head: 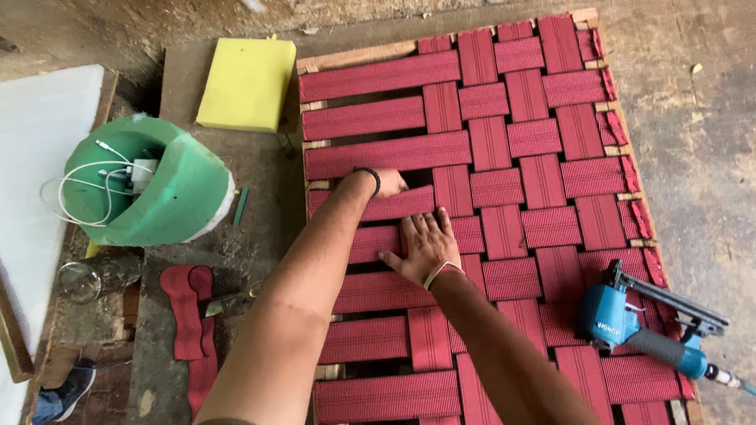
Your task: The person weaves red webbing straps over and under each other on a wooden frame, pulling each strap tight and pressing the weave flat. They cut a strap with scissors and use a pneumatic nail gun to staple strap ends to the frame, continuing the woven pattern across the seat.
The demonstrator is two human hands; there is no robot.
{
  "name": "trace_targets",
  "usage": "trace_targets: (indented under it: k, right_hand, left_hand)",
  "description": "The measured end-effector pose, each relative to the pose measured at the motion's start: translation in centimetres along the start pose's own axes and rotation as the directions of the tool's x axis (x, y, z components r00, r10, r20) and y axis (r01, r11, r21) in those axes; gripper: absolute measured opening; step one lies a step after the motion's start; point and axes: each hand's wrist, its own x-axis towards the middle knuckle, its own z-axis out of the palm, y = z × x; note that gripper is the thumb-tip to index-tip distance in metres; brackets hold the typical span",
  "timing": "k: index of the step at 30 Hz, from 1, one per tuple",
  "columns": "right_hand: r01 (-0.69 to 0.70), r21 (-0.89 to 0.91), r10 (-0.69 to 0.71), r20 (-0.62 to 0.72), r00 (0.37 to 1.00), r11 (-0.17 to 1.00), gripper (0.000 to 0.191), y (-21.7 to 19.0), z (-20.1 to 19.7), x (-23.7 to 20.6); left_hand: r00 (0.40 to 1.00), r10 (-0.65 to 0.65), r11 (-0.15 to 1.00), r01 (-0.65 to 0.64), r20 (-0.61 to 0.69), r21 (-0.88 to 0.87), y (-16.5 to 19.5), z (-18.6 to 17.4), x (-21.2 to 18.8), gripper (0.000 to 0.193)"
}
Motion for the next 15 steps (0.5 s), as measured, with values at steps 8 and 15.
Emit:
trace_targets:
  k: [8,15]
  right_hand:
    - [0.136,0.536,0.107,-0.396,0.912,0.833,0.049,3.9,5.0,-0.2]
    - [0.183,0.181,-0.078,-0.473,0.878,0.966,0.087,4.2,-0.1,10.2]
  left_hand:
    - [0.819,-0.243,0.953,0.301,-0.519,0.029,4.8,-0.9,-5.9,0.019]
    - [0.604,-0.196,0.977,0.188,-0.772,-0.101,3.6,-7.3,-0.8,0.015]
